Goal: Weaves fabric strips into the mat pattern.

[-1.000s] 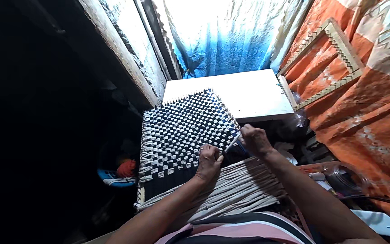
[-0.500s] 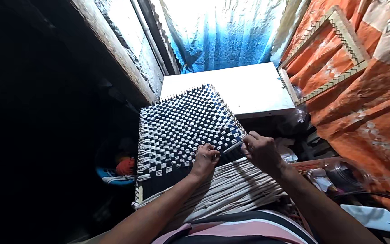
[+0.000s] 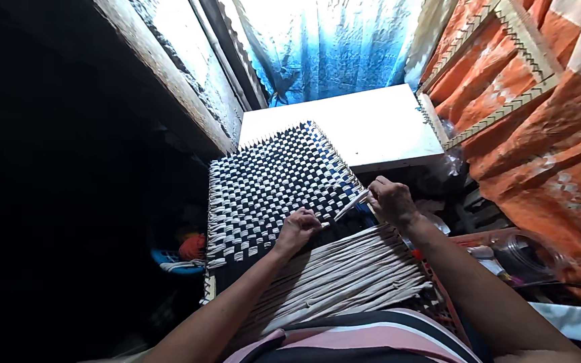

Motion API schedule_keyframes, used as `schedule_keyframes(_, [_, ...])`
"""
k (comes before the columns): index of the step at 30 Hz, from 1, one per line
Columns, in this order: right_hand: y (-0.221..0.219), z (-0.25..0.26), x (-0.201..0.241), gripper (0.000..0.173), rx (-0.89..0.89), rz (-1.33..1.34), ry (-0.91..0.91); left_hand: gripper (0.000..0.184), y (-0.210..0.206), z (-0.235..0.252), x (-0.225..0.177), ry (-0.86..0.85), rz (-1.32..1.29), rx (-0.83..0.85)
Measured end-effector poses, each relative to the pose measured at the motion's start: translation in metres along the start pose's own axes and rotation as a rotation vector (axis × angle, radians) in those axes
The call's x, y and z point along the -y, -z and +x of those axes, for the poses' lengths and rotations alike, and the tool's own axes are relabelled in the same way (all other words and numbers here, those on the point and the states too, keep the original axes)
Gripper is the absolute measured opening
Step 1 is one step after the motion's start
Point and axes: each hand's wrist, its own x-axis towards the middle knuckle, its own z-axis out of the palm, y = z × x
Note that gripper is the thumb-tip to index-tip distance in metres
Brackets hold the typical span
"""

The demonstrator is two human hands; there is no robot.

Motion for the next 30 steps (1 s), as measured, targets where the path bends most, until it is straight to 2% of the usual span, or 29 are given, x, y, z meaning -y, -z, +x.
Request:
schedule_keyframes(4, [-0.006,0.007,0.005,0.009,-0.132,-0.017,0.110,0.014,-0.020,0.002,-0.009,0.095,0.120,-0.084])
schedule_keyframes(8, [-0.002,0.009,0.013,0.010,-0.173,-0.054,0.166,0.017,-0.031,0.013,0.001,0.034,0.231,-0.085])
schedule_keyframes(12, [0.006,0.002,-0.004,0.008,-0.110,0.065,0.029,0.017,0.004,0.029,-0.006,0.114,0.024,0.073])
schedule_keyframes(15, [0.016,-0.003,-0.008,0.009,-0.088,0.154,0.049,0.015,0.027,0.031,-0.013,0.158,-0.111,0.042])
schedule_keyframes(18, [0.030,0.003,0.002,0.008,-0.054,0.208,0.101,0.015,0.025,0.034,-0.037,0.021,-0.110,-0.029])
schedule_keyframes(22, [0.049,0.023,0.027,0.010,0.067,0.249,0.179,0.020,0.004,0.042,-0.079,-0.198,-0.019,-0.085])
schedule_keyframes(25, [0.052,0.039,0.043,0.016,0.123,0.192,0.236,0.011,-0.006,0.045,-0.097,-0.255,0.070,-0.176])
schedule_keyframes(27, [0.052,0.046,0.048,0.017,0.141,0.188,0.241,0.007,0.000,0.046,-0.097,-0.188,0.033,-0.144])
schedule_keyframes(30, [0.048,0.051,0.046,0.017,0.173,0.361,0.174,0.010,0.016,0.050,-0.087,-0.031,-0.238,-0.002])
